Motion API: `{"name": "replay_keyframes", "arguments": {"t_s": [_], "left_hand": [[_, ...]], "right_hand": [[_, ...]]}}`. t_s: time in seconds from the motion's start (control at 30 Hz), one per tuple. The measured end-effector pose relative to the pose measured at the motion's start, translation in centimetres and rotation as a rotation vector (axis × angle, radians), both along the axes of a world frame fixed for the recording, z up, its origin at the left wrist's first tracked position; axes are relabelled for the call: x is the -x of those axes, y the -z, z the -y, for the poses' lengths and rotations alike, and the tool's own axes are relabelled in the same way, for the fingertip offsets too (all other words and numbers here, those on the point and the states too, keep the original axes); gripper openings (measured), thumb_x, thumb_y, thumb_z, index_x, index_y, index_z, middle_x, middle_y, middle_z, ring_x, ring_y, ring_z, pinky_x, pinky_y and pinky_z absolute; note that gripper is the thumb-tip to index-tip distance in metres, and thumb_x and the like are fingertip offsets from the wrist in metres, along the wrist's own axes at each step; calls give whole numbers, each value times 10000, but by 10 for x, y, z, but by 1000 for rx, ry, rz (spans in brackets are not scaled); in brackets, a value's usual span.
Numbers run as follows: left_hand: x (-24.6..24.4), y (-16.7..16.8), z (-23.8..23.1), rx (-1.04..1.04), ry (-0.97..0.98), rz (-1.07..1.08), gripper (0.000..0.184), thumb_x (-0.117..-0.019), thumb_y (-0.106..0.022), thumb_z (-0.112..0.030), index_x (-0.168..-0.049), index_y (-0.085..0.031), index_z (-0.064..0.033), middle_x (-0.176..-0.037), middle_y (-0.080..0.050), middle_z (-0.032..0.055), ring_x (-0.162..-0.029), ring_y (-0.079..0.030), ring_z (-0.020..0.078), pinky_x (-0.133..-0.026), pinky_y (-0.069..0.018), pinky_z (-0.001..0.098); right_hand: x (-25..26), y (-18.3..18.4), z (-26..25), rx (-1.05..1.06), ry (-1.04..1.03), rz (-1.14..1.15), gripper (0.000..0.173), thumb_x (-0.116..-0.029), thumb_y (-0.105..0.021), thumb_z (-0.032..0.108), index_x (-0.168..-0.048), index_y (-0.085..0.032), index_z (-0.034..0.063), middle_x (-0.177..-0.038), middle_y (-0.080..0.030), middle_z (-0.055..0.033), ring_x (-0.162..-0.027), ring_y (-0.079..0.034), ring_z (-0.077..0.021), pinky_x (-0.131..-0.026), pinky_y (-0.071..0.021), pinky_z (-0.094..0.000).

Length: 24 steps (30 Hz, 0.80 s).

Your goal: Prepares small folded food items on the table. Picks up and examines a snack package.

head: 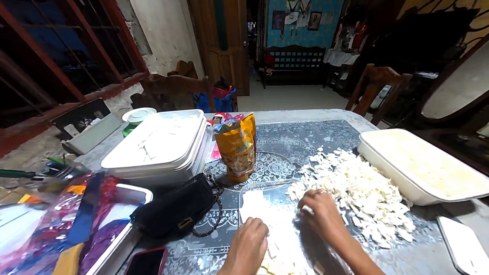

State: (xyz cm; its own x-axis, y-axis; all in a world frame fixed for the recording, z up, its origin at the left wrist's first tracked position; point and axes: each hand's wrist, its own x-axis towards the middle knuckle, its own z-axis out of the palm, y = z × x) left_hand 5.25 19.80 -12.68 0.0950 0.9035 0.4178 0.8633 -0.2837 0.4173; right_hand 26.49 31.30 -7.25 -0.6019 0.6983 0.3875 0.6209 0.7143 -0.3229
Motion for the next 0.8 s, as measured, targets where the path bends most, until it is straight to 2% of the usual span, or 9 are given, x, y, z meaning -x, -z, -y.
{"name": "replay_keyframes", "arguments": {"t_s": [0.1,0.2,0.3,0.43,0.53,0.6,0.67,0.73,0.8], "left_hand": [[-1,2,0,-51,-62,47,123,-881,-651,-103,-861,-754,-38,-852,-741,102,-810,-731,290,-706,-602,435],[3,-7,1,56,-139,212,141,-930,-634,-93,-944,-739,-1,-806,-723,133,-753,-728,301,-697,-593,493],[7,-24,1,182,-215,416,178,-993,-589,-114,-1052,-690,20,-820,-714,123,-722,-698,250,-691,-573,444],[12,-29,-1,247,-233,685,224,-1040,-523,-159,-1143,-608,21,-712,-620,46,-625,-581,133,-635,-504,337],[7,-28,0,296,-181,877,232,-1069,-472,-157,-1192,-540,28,-865,-723,90,-762,-724,149,-738,-608,344],[-1,-26,1,291,-158,917,223,-1069,-457,-151,-1190,-522,24,-853,-713,83,-758,-711,136,-736,-594,335],[-9,-23,3,272,-141,932,215,-1058,-465,-150,-1173,-525,23,-762,-642,44,-692,-647,107,-696,-554,314],[-15,-24,5,274,-117,997,190,-1032,-523,-117,-1160,-512,23,-771,-667,35,-703,-685,100,-710,-590,301],[-20,-29,6,285,-125,1069,254,-957,-643,-36,-1158,-498,21,-832,-721,51,-727,-709,100,-725,-594,285]], "right_hand": [[14,12,14,260,-354,81,90,-864,-749,68,-935,-802,55,-972,-741,-180,-996,-685,-403,-900,-507,-591],[22,20,23,303,-457,142,153,-893,-729,84,-1023,-811,79,-1027,-734,-186,-1034,-667,-395,-916,-497,-558],[23,18,24,310,-452,154,99,-875,-747,92,-939,-778,24,-977,-726,-203,-1026,-675,-397,-935,-512,-528],[23,-1,25,577,-364,124,170,-940,-704,88,-986,-709,-75,-960,-702,-231,-983,-657,-384,-927,-498,-506],[23,3,27,691,-264,-150,209,-970,-662,122,-1089,-712,-41,-949,-703,-150,-837,-653,-200,-806,-536,-355],[26,9,29,799,-210,-353,165,-953,-669,124,-1050,-710,-4,-882,-693,-32,-756,-625,-43,-734,-527,-223],[30,11,32,884,-170,-454,110,-941,-685,109,-1005,-695,20,-817,-677,34,-700,-610,16,-685,-521,-174],[32,15,34,847,-140,-450,109,-933,-694,134,-983,-694,37,-812,-671,37,-689,-602,19,-660,-509,-168],[33,20,36,754,-144,-469,139,-915,-703,145,-970,-717,17,-960,-660,-38,-808,-602,-28,-712,-503,-192]]}}
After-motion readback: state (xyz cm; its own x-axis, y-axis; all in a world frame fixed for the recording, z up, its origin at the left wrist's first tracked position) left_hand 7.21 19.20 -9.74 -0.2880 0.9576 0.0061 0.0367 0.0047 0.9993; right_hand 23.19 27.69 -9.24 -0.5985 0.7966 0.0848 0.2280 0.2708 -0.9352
